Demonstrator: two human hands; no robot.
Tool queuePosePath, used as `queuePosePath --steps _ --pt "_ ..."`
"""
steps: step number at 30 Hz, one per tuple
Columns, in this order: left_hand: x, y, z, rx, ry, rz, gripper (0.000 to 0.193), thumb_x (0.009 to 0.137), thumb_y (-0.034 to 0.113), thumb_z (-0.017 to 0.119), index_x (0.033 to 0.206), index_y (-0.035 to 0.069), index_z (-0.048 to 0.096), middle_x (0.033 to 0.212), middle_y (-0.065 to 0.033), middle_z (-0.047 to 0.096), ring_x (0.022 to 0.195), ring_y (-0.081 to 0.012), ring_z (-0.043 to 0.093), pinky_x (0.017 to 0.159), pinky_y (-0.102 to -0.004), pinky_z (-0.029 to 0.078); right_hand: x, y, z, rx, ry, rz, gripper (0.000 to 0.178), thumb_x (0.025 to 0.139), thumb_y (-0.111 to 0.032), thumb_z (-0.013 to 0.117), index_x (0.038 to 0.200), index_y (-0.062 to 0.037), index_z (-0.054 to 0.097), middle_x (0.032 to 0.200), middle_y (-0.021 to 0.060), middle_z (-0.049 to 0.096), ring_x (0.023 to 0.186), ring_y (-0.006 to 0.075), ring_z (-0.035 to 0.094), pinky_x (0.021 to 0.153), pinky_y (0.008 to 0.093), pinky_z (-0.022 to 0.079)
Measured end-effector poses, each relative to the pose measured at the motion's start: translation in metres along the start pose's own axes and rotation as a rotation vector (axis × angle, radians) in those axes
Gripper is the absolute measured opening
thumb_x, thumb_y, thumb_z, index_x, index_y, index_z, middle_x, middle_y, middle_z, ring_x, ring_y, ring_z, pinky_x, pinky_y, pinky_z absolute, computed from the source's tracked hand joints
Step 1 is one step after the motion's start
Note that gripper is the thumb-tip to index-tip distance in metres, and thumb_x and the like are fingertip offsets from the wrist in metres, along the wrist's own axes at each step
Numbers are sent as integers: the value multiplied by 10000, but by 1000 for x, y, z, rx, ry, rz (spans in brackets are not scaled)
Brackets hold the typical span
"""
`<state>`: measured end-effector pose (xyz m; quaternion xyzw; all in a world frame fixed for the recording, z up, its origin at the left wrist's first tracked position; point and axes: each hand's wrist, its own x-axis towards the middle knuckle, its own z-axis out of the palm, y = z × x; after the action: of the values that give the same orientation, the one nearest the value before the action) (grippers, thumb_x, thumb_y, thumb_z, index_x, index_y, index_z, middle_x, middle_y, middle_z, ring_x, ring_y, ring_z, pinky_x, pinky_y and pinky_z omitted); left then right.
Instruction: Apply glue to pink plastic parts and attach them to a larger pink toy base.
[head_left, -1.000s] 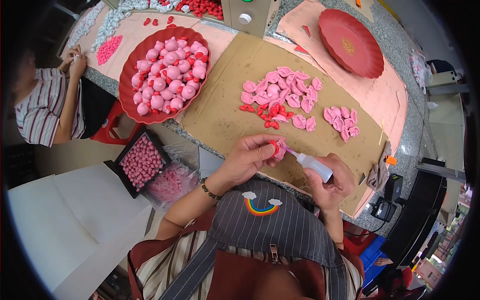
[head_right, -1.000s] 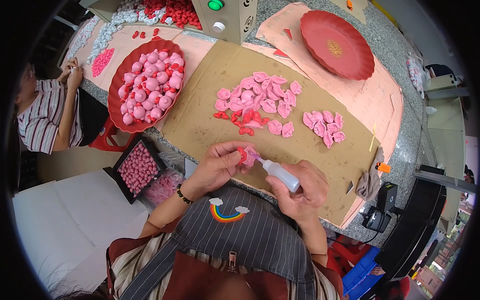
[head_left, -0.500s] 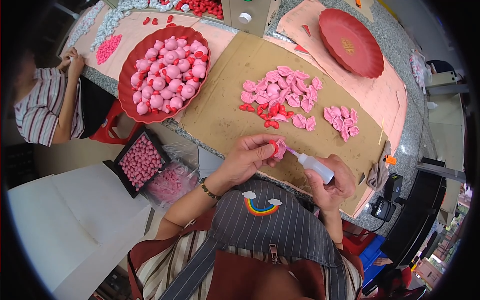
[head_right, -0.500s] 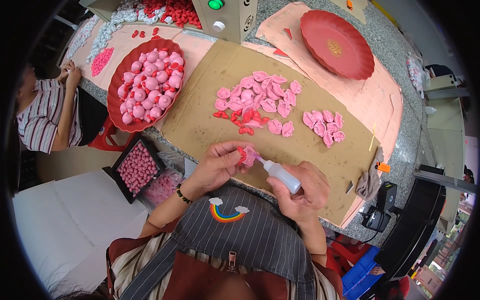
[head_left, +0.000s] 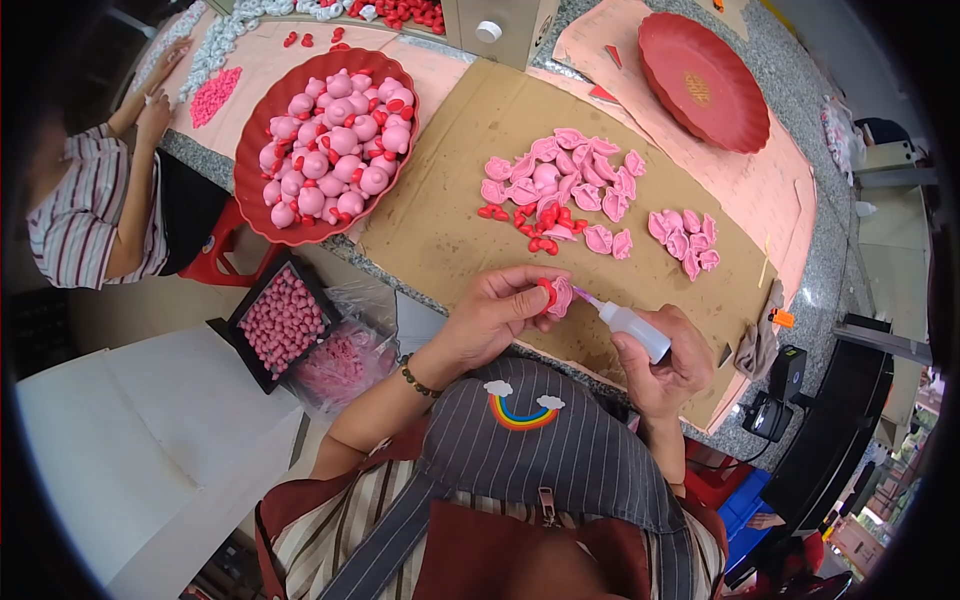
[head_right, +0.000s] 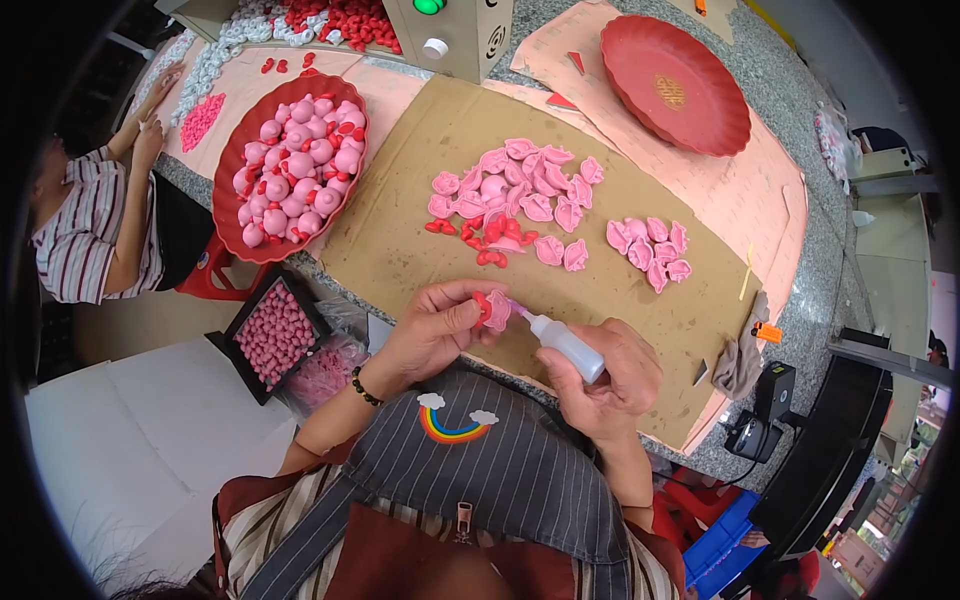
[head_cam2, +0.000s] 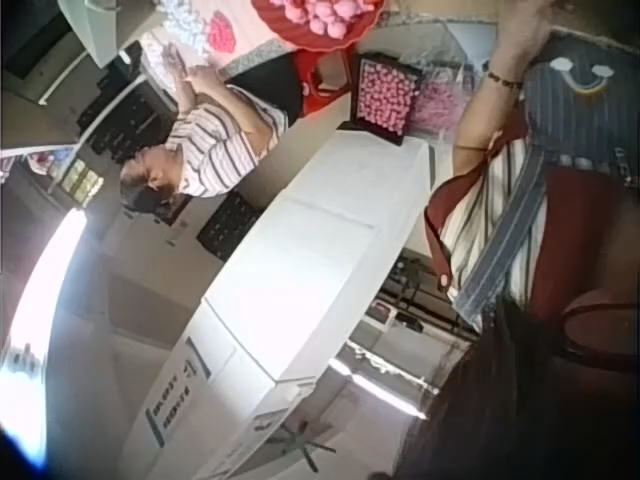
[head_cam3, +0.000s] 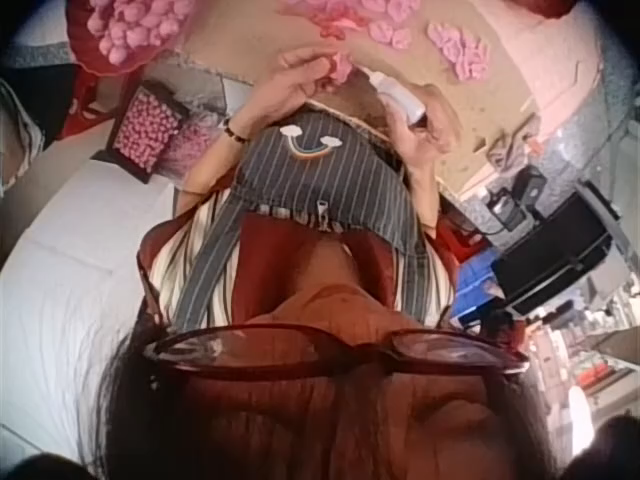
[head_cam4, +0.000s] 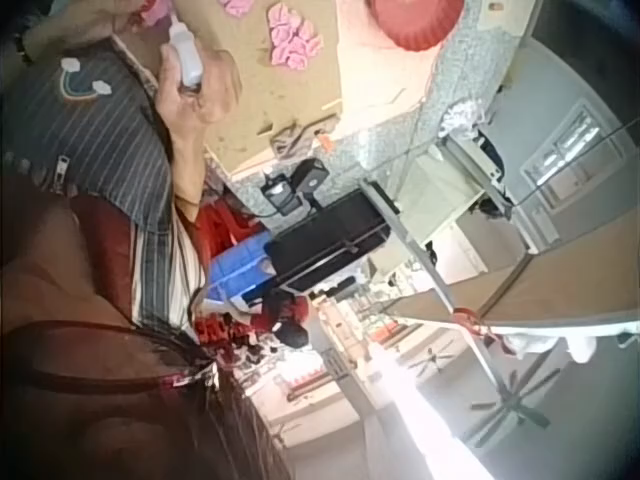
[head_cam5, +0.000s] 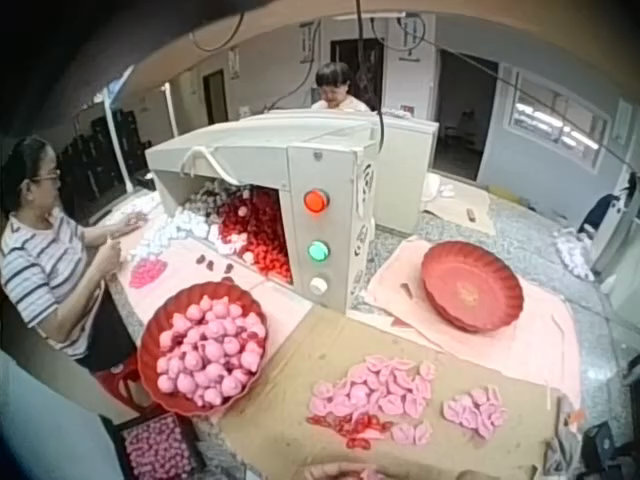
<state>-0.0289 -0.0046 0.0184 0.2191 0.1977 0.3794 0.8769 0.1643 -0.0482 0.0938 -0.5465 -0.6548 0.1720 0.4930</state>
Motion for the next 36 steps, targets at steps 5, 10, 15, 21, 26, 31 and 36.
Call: queuePosePath --steps 5,10,15,21,26,31,36 --pt "1 0 0 -1 -7 4 342 905 138 548 1199 -36 524 1022 -100 595 902 -168 556 742 -290 454 -1 1 0 -4 -2 11 223 627 -71 767 769 25 624 567 83 547 452 146 474 420 256 334" --pt "0 1 1 7 1 10 332 905 123 545 1200 -28 528 1027 -100 592 908 -163 554 744 -285 451 -4 1 -1 -1 -11 15 214 661 -71 749 801 33 625 587 66 538 488 123 466 447 238 315" --pt "-2 2 0 14 27 22 333 904 123 547 1201 -26 528 1025 -96 592 914 -162 554 748 -286 450 -4 -1 -1 -8 -37 13 200 697 -66 728 830 42 624 616 56 540 528 100 466 476 216 299" --pt "0 2 -4 -11 12 52 347 901 126 550 1216 -18 519 1089 -118 591 945 -162 553 769 -287 447 -3 0 -1 -3 -36 13 196 695 -60 724 828 42 624 614 60 544 527 104 474 476 218 305" --pt "2 3 -5 -21 10 76 372 900 131 552 1240 -10 499 1158 -142 577 984 -166 552 793 -288 446 -2 -2 0 -12 -43 20 191 689 -64 727 816 42 632 607 62 545 520 105 474 471 221 306" --pt "2 4 -5 -26 21 81 374 902 124 547 1247 -8 493 1168 -127 574 989 -164 557 806 -290 449 0 -2 1 -44 -28 -13 221 617 -55 773 762 21 624 571 86 563 448 159 491 420 263 356" --pt "3 4 -7 -37 22 86 374 899 122 551 1244 -12 494 1198 -118 560 988 -154 563 807 -281 456 -1 -3 1 -57 -42 -26 227 613 -54 772 767 21 624 563 86 556 445 167 492 421 266 362"
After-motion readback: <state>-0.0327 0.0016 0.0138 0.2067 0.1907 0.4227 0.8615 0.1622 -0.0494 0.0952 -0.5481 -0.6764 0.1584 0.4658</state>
